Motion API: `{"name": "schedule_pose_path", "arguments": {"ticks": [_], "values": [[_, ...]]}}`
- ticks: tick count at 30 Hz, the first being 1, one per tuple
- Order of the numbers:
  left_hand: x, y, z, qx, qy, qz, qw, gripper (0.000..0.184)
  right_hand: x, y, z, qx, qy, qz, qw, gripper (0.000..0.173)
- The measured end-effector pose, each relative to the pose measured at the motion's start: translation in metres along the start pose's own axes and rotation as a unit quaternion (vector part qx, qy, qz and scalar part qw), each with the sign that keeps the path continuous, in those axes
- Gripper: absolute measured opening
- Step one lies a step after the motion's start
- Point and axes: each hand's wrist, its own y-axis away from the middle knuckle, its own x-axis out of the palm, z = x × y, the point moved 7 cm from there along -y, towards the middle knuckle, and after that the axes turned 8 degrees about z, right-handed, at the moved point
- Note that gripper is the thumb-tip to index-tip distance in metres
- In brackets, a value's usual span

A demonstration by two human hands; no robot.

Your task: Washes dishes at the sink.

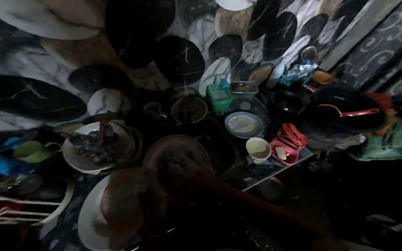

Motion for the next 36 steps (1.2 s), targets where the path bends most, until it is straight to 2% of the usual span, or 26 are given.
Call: {"name": "schedule_pose_path", "arguments": {"ticks": [1, 4, 6, 7, 9, 11, 12, 14, 15, 17, 20, 21, 22, 24, 25, 27, 29, 31, 34, 36], "values": [[0.018, -0.009, -0.006, 0.024, -0.01, 0.008, 1.0, 0.047, -0.013, 0.004, -0.028, 0.029, 0.005, -0.062, 0.998, 0.052], [0.07, -0.024, -0.041, 0.049, 0.054, 0.092, 0.993, 0.043, -0.029, 0.012, -0.089, 0.159, -0.039, -0.046, 0.985, 0.062], [0.099, -0.035, -0.079, -0.007, 0.025, 0.142, 0.989, 0.042, -0.029, 0.017, -0.098, 0.152, -0.039, -0.027, 0.987, 0.056], [0.116, -0.043, -0.092, -0.04, -0.006, 0.194, 0.98, 0.043, -0.031, 0.021, -0.108, 0.143, -0.041, -0.028, 0.988, 0.054], [0.156, -0.067, -0.107, -0.054, 0.004, 0.21, 0.976, 0.045, -0.052, 0.037, -0.149, 0.134, -0.043, -0.119, 0.983, 0.048], [0.193, -0.087, -0.119, -0.061, 0.049, 0.201, 0.977, 0.045, -0.088, 0.063, -0.212, 0.208, -0.082, -0.222, 0.949, 0.044], [0.211, -0.098, -0.122, -0.058, 0.112, 0.182, 0.975, 0.044, -0.11, 0.077, -0.244, 0.236, -0.118, -0.287, 0.921, 0.043], [0.242, -0.116, -0.131, -0.029, 0.232, 0.163, 0.959, 0.039, -0.141, 0.099, -0.313, 0.291, -0.233, -0.363, 0.854, 0.047], [0.251, -0.123, -0.14, -0.012, 0.264, 0.166, 0.95, 0.039, -0.15, 0.103, -0.347, 0.304, -0.273, -0.37, 0.834, 0.047], [0.264, -0.134, -0.156, -0.004, 0.27, 0.177, 0.947, 0.04, -0.159, 0.102, -0.392, 0.298, -0.312, -0.336, 0.838, 0.042], [0.274, -0.145, -0.176, -0.051, 0.277, 0.172, 0.944, 0.038, -0.158, 0.088, -0.42, 0.284, -0.275, -0.227, 0.89, 0.042], [0.279, -0.149, -0.178, -0.069, 0.282, 0.168, 0.942, 0.038, -0.156, 0.084, -0.423, 0.275, -0.285, -0.211, 0.894, 0.042], [0.284, -0.154, -0.178, -0.084, 0.28, 0.166, 0.942, 0.038, -0.156, 0.081, -0.422, 0.274, -0.334, -0.226, 0.873, 0.041], [0.292, -0.16, -0.175, -0.111, 0.25, 0.172, 0.946, 0.04, -0.16, 0.076, -0.415, 0.29, -0.434, -0.274, 0.807, 0.039], [0.295, -0.162, -0.173, -0.121, 0.228, 0.175, 0.95, 0.042, -0.164, 0.071, -0.414, 0.3, -0.44, -0.271, 0.802, 0.04], [0.299, -0.169, -0.173, -0.115, 0.187, 0.181, 0.959, 0.043, -0.171, 0.059, -0.418, 0.303, -0.397, -0.245, 0.831, 0.04], [0.305, -0.175, -0.178, -0.083, 0.165, 0.191, 0.964, 0.044, -0.175, 0.052, -0.424, 0.317, -0.307, -0.203, 0.874, 0.042], [0.31, -0.181, -0.184, -0.068, 0.113, 0.202, 0.971, 0.044, -0.175, 0.045, -0.427, 0.333, -0.235, -0.153, 0.9, 0.043], [0.303, -0.179, -0.194, -0.073, 0.079, 0.232, 0.967, 0.044, -0.172, 0.045, -0.416, 0.311, -0.264, -0.179, 0.895, 0.041], [0.294, -0.173, -0.204, -0.07, 0.091, 0.253, 0.961, 0.045, -0.17, 0.043, -0.422, 0.303, -0.235, -0.16, 0.91, 0.041]]}}
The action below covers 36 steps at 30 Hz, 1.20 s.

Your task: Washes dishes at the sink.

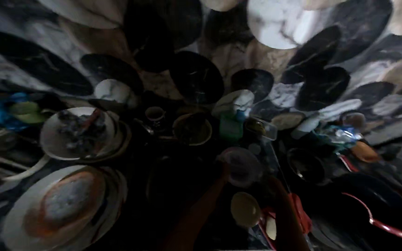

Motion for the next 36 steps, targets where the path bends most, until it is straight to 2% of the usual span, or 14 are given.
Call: {"name": "schedule_pose_path", "arguments": {"ticks": [3, 7, 10, 12, 13, 14, 17, 20, 22, 25, 28, 30, 33, 36], "values": [[-0.004, 0.013, -0.009, 0.019, 0.047, 0.029, 0.998, 0.045, 0.004, 0.008, 0.009, -0.036, 0.058, -0.005, 0.998, 0.038], [-0.032, 0.027, 0.001, 0.095, 0.059, 0.055, 0.992, 0.047, 0.011, 0.027, 0.061, -0.01, 0.169, -0.083, 0.982, 0.04], [-0.097, 0.089, 0.036, 0.154, 0.045, -0.038, 0.986, 0.038, 0.049, 0.064, 0.122, -0.144, 0.113, -0.103, 0.978, 0.045], [-0.148, 0.143, 0.085, 0.154, -0.01, -0.149, 0.977, 0.035, 0.1, 0.1, 0.169, -0.284, 0.069, -0.06, 0.954, 0.042], [-0.173, 0.168, 0.113, 0.154, -0.021, -0.195, 0.968, 0.034, 0.131, 0.121, 0.194, -0.333, 0.046, -0.017, 0.942, 0.04], [-0.199, 0.193, 0.141, 0.139, -0.045, -0.234, 0.961, 0.035, 0.165, 0.139, 0.215, -0.344, 0.021, 0.042, 0.938, 0.04], [-0.274, 0.273, 0.22, -0.053, -0.121, -0.333, 0.934, 0.038, 0.269, 0.193, 0.269, -0.348, -0.008, 0.192, 0.918, 0.038], [-0.317, 0.305, 0.288, -0.149, -0.09, -0.332, 0.927, 0.042, 0.36, 0.227, 0.308, -0.382, 0.089, 0.241, 0.888, 0.043], [-0.324, 0.304, 0.314, -0.123, -0.066, -0.304, 0.942, 0.04, 0.415, 0.235, 0.322, -0.389, 0.175, 0.264, 0.865, 0.048], [-0.33, 0.299, 0.331, -0.012, 0.031, -0.32, 0.947, 0.037, 0.47, 0.231, 0.313, -0.364, 0.27, 0.249, 0.856, 0.048], [-0.342, 0.299, 0.325, -0.02, 0.134, -0.324, 0.936, 0.038, 0.501, 0.237, 0.314, -0.326, 0.307, 0.273, 0.852, 0.048], [-0.35, 0.306, 0.316, -0.024, 0.149, -0.333, 0.931, 0.04, 0.52, 0.25, 0.326, -0.379, 0.248, 0.256, 0.854, 0.043], [-0.368, 0.325, 0.311, 0.056, 0.202, -0.376, 0.902, 0.046, 0.525, 0.28, 0.335, -0.432, 0.139, 0.262, 0.852, 0.055], [-0.378, 0.345, 0.323, 0.087, 0.292, -0.413, 0.858, 0.045, 0.518, 0.272, 0.333, -0.392, 0.143, 0.244, 0.875, 0.066]]}}
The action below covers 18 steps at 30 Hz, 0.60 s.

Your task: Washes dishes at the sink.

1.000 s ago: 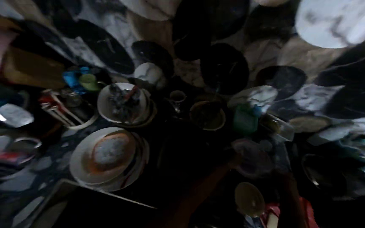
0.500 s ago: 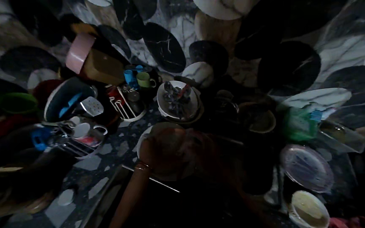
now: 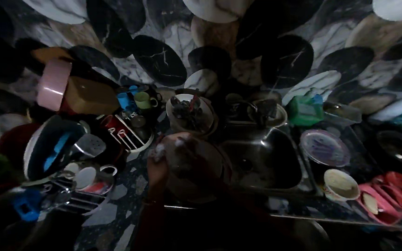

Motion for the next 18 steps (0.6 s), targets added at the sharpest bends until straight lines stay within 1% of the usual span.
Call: {"name": "schedule_pose_path", "arguments": {"ticks": [1, 2, 3, 4, 5, 7, 8, 9, 10, 11, 12, 13, 15, 17, 18], "values": [[-0.002, 0.003, 0.003, -0.002, 0.025, -0.002, 1.0, 0.046, -0.005, -0.007, -0.007, 0.025, -0.008, -0.023, 0.999, 0.071], [0.0, 0.006, 0.005, 0.017, 0.043, 0.014, 0.999, 0.047, -0.006, -0.015, -0.01, 0.047, -0.002, -0.035, 0.998, 0.074], [0.004, 0.009, 0.007, 0.055, 0.048, 0.041, 0.996, 0.047, -0.005, -0.023, -0.008, 0.058, 0.007, -0.04, 0.998, 0.074], [0.009, 0.01, 0.009, 0.097, 0.033, 0.066, 0.993, 0.051, -0.001, -0.026, 0.001, 0.056, 0.022, -0.04, 0.997, 0.066], [0.011, 0.014, 0.008, 0.096, -0.002, 0.066, 0.993, 0.051, 0.005, -0.023, 0.015, 0.039, 0.033, -0.017, 0.999, 0.059], [0.002, 0.021, 0.003, 0.032, -0.054, 0.008, 0.998, 0.047, 0.019, -0.007, 0.039, -0.057, -0.005, -0.003, 0.998, 0.047], [-0.008, 0.02, 0.002, 0.018, -0.037, -0.025, 0.999, 0.045, 0.025, -0.002, 0.043, -0.069, -0.012, 0.025, 0.997, 0.043], [-0.016, 0.016, 0.005, 0.022, 0.003, -0.036, 0.999, 0.043, 0.026, 0.004, 0.044, -0.069, 0.001, 0.047, 0.997, 0.039], [-0.022, 0.011, 0.009, 0.048, 0.042, -0.026, 0.998, 0.04, 0.022, 0.005, 0.038, -0.057, 0.03, 0.053, 0.997, 0.04], [-0.022, 0.01, 0.012, 0.08, 0.065, -0.003, 0.995, 0.039, 0.017, 0.0, 0.027, -0.03, 0.065, 0.041, 0.997, 0.044], [-0.018, 0.013, 0.016, 0.083, 0.063, 0.02, 0.994, 0.041, 0.012, -0.01, 0.013, 0.008, 0.093, 0.027, 0.995, 0.051], [-0.01, 0.015, 0.018, 0.076, 0.04, 0.038, 0.996, 0.041, 0.01, -0.02, 0.005, 0.036, 0.109, 0.012, 0.993, 0.058], [0.006, 0.018, 0.014, 0.045, -0.042, 0.029, 0.998, 0.039, 0.011, -0.026, 0.011, 0.023, 0.122, -0.018, 0.992, 0.054], [0.006, 0.021, 0.006, 0.029, -0.116, 0.017, 0.993, 0.043, 0.023, -0.013, 0.029, -0.034, 0.052, 0.01, 0.998, 0.047], [-0.001, 0.019, 0.007, 0.037, -0.112, 0.01, 0.993, 0.045, 0.026, -0.004, 0.035, -0.044, 0.04, 0.054, 0.997, 0.043]]}}
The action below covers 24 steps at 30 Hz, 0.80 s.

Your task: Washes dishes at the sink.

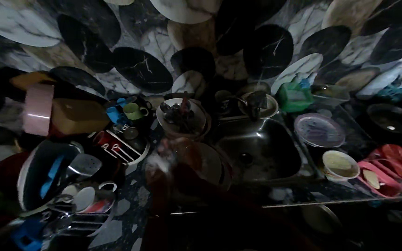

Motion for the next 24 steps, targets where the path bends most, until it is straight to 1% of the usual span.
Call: {"name": "schedule_pose_path", "arguments": {"ticks": [1, 2, 3, 5, 6, 7, 8, 9, 10, 12, 13, 14, 15, 16, 17, 18, 19, 20, 21, 22, 23, 24], "values": [[-0.008, -0.003, 0.005, 0.016, 0.031, -0.021, 0.999, 0.044, 0.004, 0.006, -0.003, -0.001, 0.018, 0.044, 0.999, 0.041], [-0.013, -0.004, 0.009, 0.03, 0.077, -0.029, 0.996, 0.042, 0.004, 0.009, -0.012, 0.007, 0.039, 0.057, 0.998, 0.041], [-0.014, -0.004, 0.011, 0.032, 0.113, -0.022, 0.993, 0.041, -0.001, 0.009, -0.025, 0.023, 0.046, 0.035, 0.998, 0.041], [-0.003, 0.003, 0.009, 0.005, 0.126, 0.008, 0.992, 0.042, -0.019, 0.001, -0.042, 0.059, 0.058, -0.019, 0.996, 0.047], [0.007, 0.003, 0.005, 0.006, 0.113, 0.013, 0.993, 0.04, -0.028, -0.006, -0.041, 0.063, 0.074, -0.053, 0.994, 0.051], [0.016, 0.001, 0.001, 0.018, 0.094, 0.009, 0.995, 0.039, -0.034, -0.009, -0.032, 0.049, 0.094, -0.073, 0.992, 0.049], [0.021, 0.001, -0.004, 0.009, 0.07, 0.001, 0.997, 0.038, -0.031, -0.008, -0.02, 0.026, 0.09, -0.055, 0.994, 0.049], [0.021, 0.002, -0.007, 0.008, 0.036, -0.001, 0.999, 0.039, -0.023, -0.004, -0.01, 0.012, 0.059, -0.014, 0.998, 0.05], [0.016, 0.003, -0.006, 0.014, 0.004, 0.003, 1.0, 0.042, -0.015, 0.002, -0.003, -0.011, 0.027, 0.01, 1.0, 0.046], [0.001, -0.002, 0.006, 0.001, 0.002, -0.022, 1.0, 0.043, 0.0, 0.012, -0.009, -0.061, -0.016, 0.06, 0.996, 0.036], [-0.006, -0.004, 0.011, -0.029, 0.024, -0.04, 0.998, 0.043, 0.0, 0.017, -0.02, -0.068, -0.019, 0.071, 0.995, 0.035], [-0.01, -0.004, 0.015, -0.061, 0.05, -0.059, 0.995, 0.044, -0.008, 0.022, -0.033, -0.062, -0.012, 0.052, 0.997, 0.032], [-0.013, -0.005, 0.02, -0.084, 0.071, -0.071, 0.991, 0.044, -0.022, 0.027, -0.047, -0.011, -0.024, 0.042, 0.999, 0.034], [-0.013, -0.007, 0.025, -0.097, 0.093, -0.079, 0.988, 0.045, -0.044, 0.034, -0.055, 0.053, -0.051, 0.005, 0.997, 0.037], [-0.011, -0.009, 0.028, -0.103, 0.114, -0.09, 0.984, 0.046, -0.067, 0.041, -0.064, 0.098, -0.095, -0.07, 0.988, 0.039], [-0.008, -0.009, 0.027, -0.108, 0.126, -0.099, 0.981, 0.046, -0.083, 0.044, -0.075, 0.095, -0.148, -0.168, 0.97, 0.038], [-0.004, -0.009, 0.022, -0.106, 0.122, -0.102, 0.982, 0.046, -0.095, 0.043, -0.08, 0.05, -0.201, -0.23, 0.951, 0.04], [0.001, -0.009, 0.015, -0.088, 0.094, -0.093, 0.987, 0.046, -0.101, 0.041, -0.081, 0.029, -0.236, -0.234, 0.943, 0.044], [0.006, -0.011, 0.008, -0.054, 0.05, -0.079, 0.994, 0.045, -0.1, 0.041, -0.08, 0.047, -0.242, -0.213, 0.945, 0.046], [0.01, -0.015, 0.002, -0.009, 0.0, -0.072, 0.997, 0.045, -0.099, 0.044, -0.074, 0.064, -0.224, -0.189, 0.954, 0.046], [0.012, -0.02, -0.003, 0.032, -0.025, -0.071, 0.997, 0.047, -0.098, 0.051, -0.063, 0.067, -0.197, -0.168, 0.963, 0.046], [0.015, -0.024, -0.006, 0.068, 0.013, -0.066, 0.995, 0.046, -0.098, 0.06, -0.05, 0.052, -0.17, -0.152, 0.972, 0.045]]}}
